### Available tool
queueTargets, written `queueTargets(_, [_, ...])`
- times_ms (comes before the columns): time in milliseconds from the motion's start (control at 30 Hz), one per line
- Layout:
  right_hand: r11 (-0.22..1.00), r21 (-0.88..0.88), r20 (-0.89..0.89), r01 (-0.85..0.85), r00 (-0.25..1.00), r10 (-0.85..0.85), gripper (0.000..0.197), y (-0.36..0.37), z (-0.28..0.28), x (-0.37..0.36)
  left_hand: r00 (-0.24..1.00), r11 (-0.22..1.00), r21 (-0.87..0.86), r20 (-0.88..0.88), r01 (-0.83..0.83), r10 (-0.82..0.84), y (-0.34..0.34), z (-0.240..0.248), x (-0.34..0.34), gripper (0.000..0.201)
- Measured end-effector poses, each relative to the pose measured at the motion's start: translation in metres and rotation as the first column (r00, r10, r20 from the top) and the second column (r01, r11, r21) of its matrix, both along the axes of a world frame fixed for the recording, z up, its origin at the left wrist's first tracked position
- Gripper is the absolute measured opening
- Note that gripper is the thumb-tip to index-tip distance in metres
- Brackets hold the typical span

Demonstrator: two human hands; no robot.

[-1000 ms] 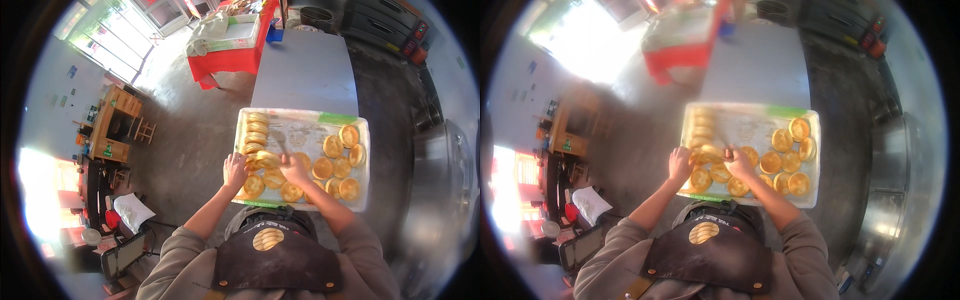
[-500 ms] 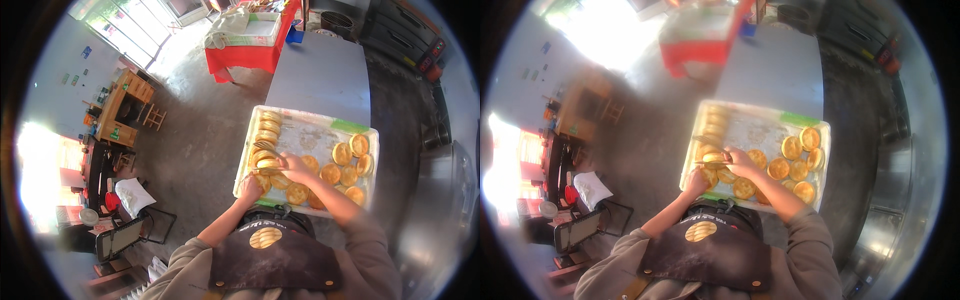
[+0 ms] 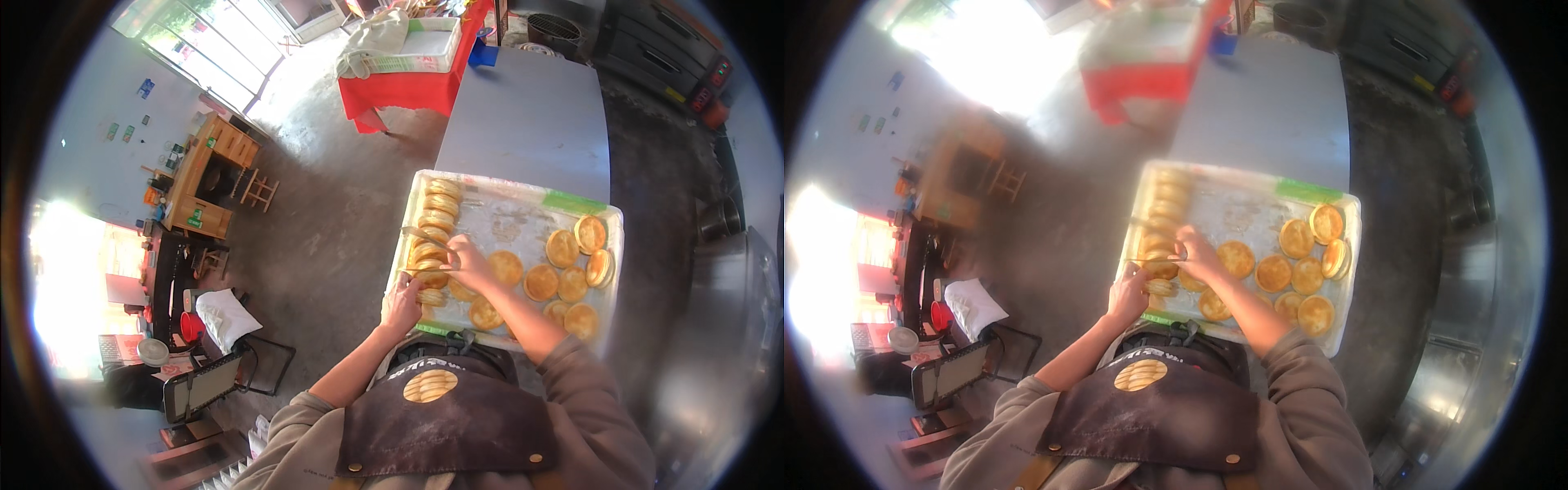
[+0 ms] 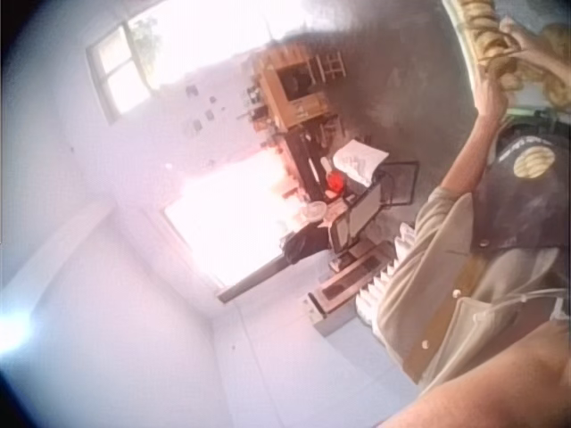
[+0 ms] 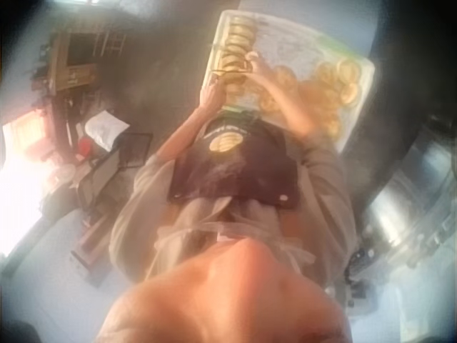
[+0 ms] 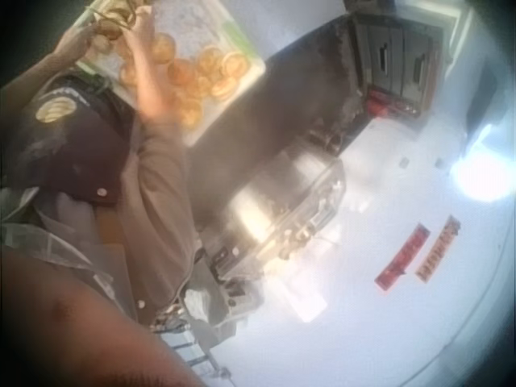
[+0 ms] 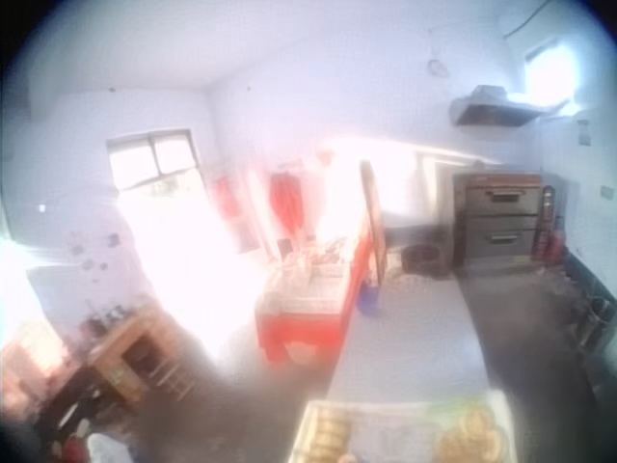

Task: The person arranges baked pies on trays, covers them with a cloth, then flattens dough, runs it through a dough sheeter, and cuts circular pieces with a round cutter. The cut dough circles are placed on a tray.

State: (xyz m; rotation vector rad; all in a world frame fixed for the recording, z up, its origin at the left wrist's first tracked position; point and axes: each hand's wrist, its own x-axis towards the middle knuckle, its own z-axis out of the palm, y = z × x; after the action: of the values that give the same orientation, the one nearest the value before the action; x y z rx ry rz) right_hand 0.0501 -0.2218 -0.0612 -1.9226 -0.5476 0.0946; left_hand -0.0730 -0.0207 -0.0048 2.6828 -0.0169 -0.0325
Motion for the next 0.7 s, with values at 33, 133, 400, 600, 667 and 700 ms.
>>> queueTargets(33, [0.997,-0.051,-0.059,0.058,0.996,-0.061,0.039,0.000,-0.002,-0.001,0.999,1.000,-0.012,0.029,0.021,-0.020,0.001,-0.001,0.003,0.026])
queueTargets(133, [0.974,-0.225,-0.438,-0.035,0.896,-0.069,0.047,0.004,-0.003,0.004,0.996,0.997,-0.038,0.054,0.066,-0.064,-0.001,-0.010,0.009,0.029])
queueTargets(400, [0.993,-0.056,-0.428,-0.102,0.901,0.069,0.055,0.009,-0.018,0.006,0.954,0.958,0.224,0.198,0.182,-0.227,0.003,-0.012,0.019,0.045])
queueTargets(600, [0.965,-0.237,-0.464,0.114,0.859,-0.215,0.055,-0.025,-0.007,0.008,0.953,0.946,0.216,0.131,0.240,-0.272,0.016,-0.001,0.033,0.046])
queueTargets(667, [0.970,-0.232,-0.448,0.078,0.876,-0.178,0.056,-0.057,0.012,0.018,0.950,0.943,0.218,0.133,0.251,-0.284,0.017,0.003,0.033,0.047])
queueTargets(700, [0.974,-0.219,-0.447,0.056,0.882,-0.151,0.057,-0.076,0.023,0.025,0.950,0.942,0.220,0.130,0.252,-0.284,0.016,0.005,0.033,0.049])
